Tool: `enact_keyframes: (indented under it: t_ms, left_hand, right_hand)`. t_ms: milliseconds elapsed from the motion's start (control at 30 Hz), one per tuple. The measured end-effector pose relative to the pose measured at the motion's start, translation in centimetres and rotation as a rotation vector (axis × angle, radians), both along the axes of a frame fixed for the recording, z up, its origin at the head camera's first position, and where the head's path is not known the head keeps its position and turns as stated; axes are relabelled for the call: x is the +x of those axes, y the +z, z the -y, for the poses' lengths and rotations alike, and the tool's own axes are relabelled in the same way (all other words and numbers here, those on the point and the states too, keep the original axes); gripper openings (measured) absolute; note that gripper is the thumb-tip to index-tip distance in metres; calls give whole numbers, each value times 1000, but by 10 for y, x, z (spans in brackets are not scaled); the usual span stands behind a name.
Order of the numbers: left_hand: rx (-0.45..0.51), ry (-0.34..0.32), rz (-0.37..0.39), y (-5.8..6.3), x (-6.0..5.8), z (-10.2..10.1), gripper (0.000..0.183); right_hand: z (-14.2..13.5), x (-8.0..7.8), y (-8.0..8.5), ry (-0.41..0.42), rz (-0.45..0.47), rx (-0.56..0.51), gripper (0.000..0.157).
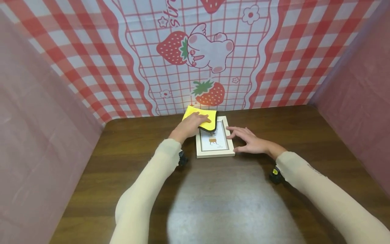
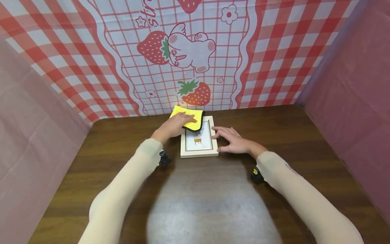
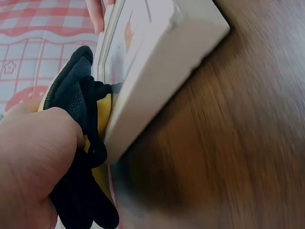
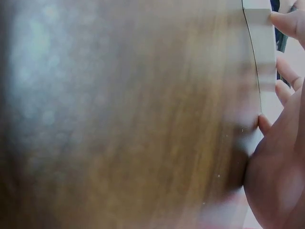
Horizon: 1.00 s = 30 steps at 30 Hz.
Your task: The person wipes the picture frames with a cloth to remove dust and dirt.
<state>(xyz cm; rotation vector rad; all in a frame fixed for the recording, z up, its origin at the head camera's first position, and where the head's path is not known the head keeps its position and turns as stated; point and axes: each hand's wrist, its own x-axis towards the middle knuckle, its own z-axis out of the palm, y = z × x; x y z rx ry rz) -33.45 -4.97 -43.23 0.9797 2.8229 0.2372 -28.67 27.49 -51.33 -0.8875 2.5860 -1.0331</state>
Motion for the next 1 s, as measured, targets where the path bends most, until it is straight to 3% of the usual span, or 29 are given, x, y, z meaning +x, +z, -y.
enact_keyframes:
  t_ms: [233, 267, 333, 467, 500, 867, 900, 967, 1000]
  left_hand:
    - [-23, 18, -41, 1, 4, 21, 62]
    - [-15, 10, -45, -9, -6, 27, 63]
    - [-8, 10, -30, -8, -7, 29, 63]
    - [1, 15, -16, -8, -7, 29, 65]
    - [-3, 28, -9, 2, 3, 26, 65]
    - [25, 26, 20, 0, 4, 18, 67]
    - [31, 25, 33, 0, 4, 17, 67]
    - [48, 11, 34, -21, -14, 16, 65]
    - [55, 15, 48, -23, -16, 13, 65]
  right_hand:
    - [3, 0, 1, 11, 4, -9, 42]
    - [4, 1, 3, 12, 2, -12, 42]
    - [4, 3, 2, 18, -22, -15, 41]
    - [8, 13, 15, 25, -39, -29, 40]
    - [9, 13, 16, 32, -45, -32, 41]
    - [15, 21, 33, 12, 13, 10, 44]
    - [15, 21, 33, 12, 12, 8, 44]
    - [14, 21, 31, 14, 0, 0, 44]
    - [13, 20, 28, 16, -12, -4, 43]
